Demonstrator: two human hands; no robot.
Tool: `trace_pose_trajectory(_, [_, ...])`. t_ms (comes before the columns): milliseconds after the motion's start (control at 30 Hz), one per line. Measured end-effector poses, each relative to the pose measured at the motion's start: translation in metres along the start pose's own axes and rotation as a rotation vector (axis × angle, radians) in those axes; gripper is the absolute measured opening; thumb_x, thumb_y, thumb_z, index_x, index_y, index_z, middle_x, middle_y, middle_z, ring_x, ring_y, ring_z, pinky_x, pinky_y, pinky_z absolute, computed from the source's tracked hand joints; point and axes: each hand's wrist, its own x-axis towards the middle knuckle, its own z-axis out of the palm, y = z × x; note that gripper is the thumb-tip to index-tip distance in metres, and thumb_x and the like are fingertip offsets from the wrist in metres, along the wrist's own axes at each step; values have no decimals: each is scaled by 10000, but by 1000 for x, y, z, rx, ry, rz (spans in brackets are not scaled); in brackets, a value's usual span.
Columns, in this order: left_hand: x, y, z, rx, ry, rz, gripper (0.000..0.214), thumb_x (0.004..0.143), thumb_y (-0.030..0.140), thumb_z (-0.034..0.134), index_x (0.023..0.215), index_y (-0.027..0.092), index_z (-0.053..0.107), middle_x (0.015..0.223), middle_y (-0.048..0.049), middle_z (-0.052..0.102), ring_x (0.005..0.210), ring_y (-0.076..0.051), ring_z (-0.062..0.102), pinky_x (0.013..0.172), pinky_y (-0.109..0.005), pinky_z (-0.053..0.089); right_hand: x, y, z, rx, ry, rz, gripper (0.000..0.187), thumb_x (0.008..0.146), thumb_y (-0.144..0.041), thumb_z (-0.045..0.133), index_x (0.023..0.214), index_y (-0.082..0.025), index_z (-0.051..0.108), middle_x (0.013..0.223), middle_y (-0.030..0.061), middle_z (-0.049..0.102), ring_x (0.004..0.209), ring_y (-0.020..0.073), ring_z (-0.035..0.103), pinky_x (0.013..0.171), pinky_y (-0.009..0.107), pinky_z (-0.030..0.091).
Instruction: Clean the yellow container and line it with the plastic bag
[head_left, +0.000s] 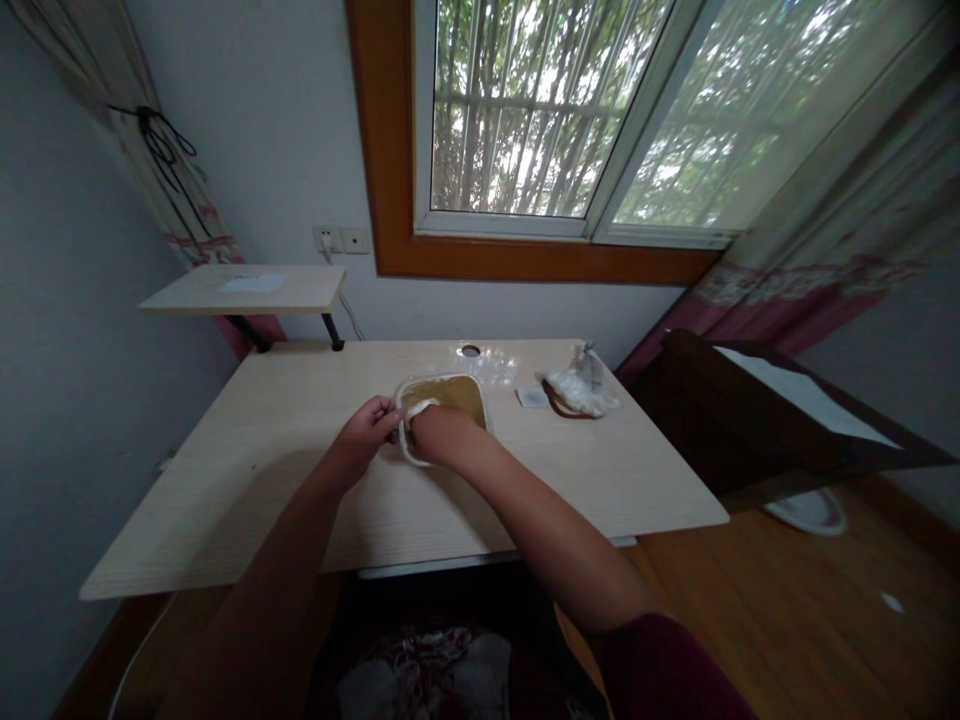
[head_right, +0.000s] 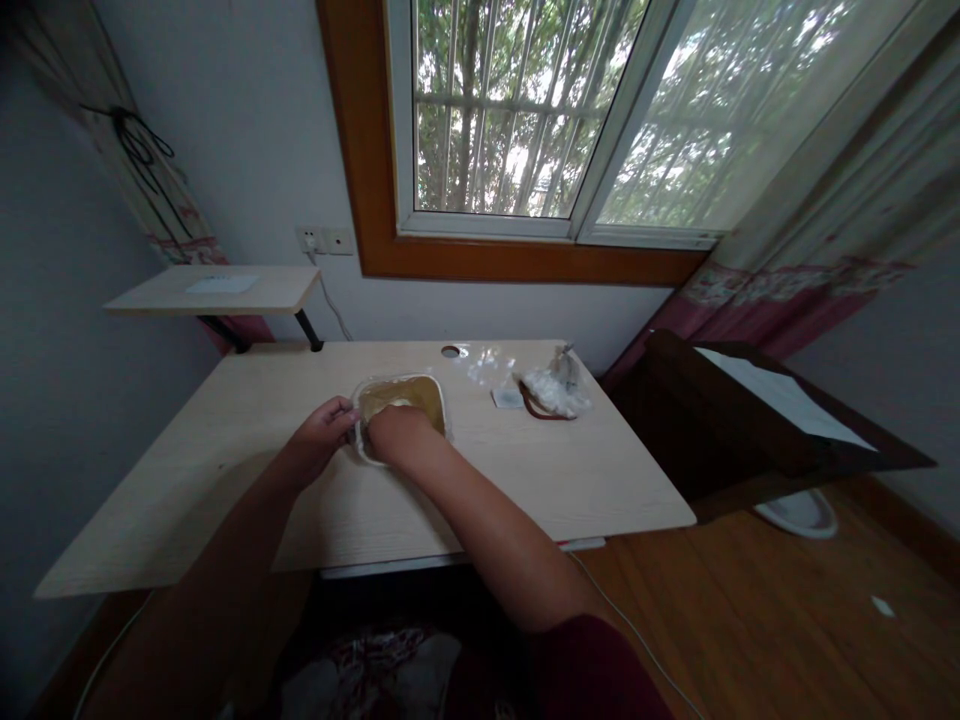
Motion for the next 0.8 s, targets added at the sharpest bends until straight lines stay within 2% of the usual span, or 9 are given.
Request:
trace_pose_trajectory(100, [-1,0,-2,39,22,23,293,842,451,644,792,197,508,634,48,533,588,-114,499,590,-246,393,-9,13,-5,14,33,-1,327,960,-134,461,1119,-81,742,1066,200,757,966,292,737,834,364,565])
trace_pose_trajectory(167, [-1,0,-4,70,34,36,285,852,449,635,798,198,511,633,46,543,595,-119,508,599,-249,389,-19,24,-9,47,71,-78,338,957,-109,473,1171,-146,733,1121,140,760,1008,233,726,900,316,540])
trace_pose_trajectory(267, [-1,-1,-8,118,71,74,271,853,437,636,811,199,515,628,46,544,602,-122,509,603,-250,381,-39,42,-15,167,242,-253,334,957,-122,510,1219,-177,710,1166,98,753,1036,200,710,957,310,521])
trace_pose_trajectory(400, [-1,0,-17,137,137,101,265,857,433,626,808,200,509,618,50,527,594,-122,492,593,-252,372,-61,64,-11,235,496,-249,314,968,-135,502,1207,-172,702,1153,94,742,1046,202,689,961,357,533])
trace_pose_trajectory(500, [0,2,-25,147,149,97,262,865,427,616,799,200,505,613,52,513,587,-119,482,582,-252,365,-66,74,0,243,563,-272,340,938,-89,496,1192,-187,700,1180,89,724,1085,202,668,981,388,536])
trace_pose_trajectory(700, [2,-3,-31,131,116,101,250,869,418,615,811,203,502,624,55,515,592,-119,492,581,-252,367,-60,64,17,196,632,-385,371,889,-42,498,1155,-186,712,1142,95,732,1067,230,636,933,434,560])
trace_pose_trajectory(800, [1,-3,-28,138,89,100,245,869,416,615,826,203,503,635,53,524,600,-121,503,587,-253,375,-52,50,19,152,628,-417,350,905,-76,516,1181,-175,707,1192,106,719,1148,246,614,1000,447,533])
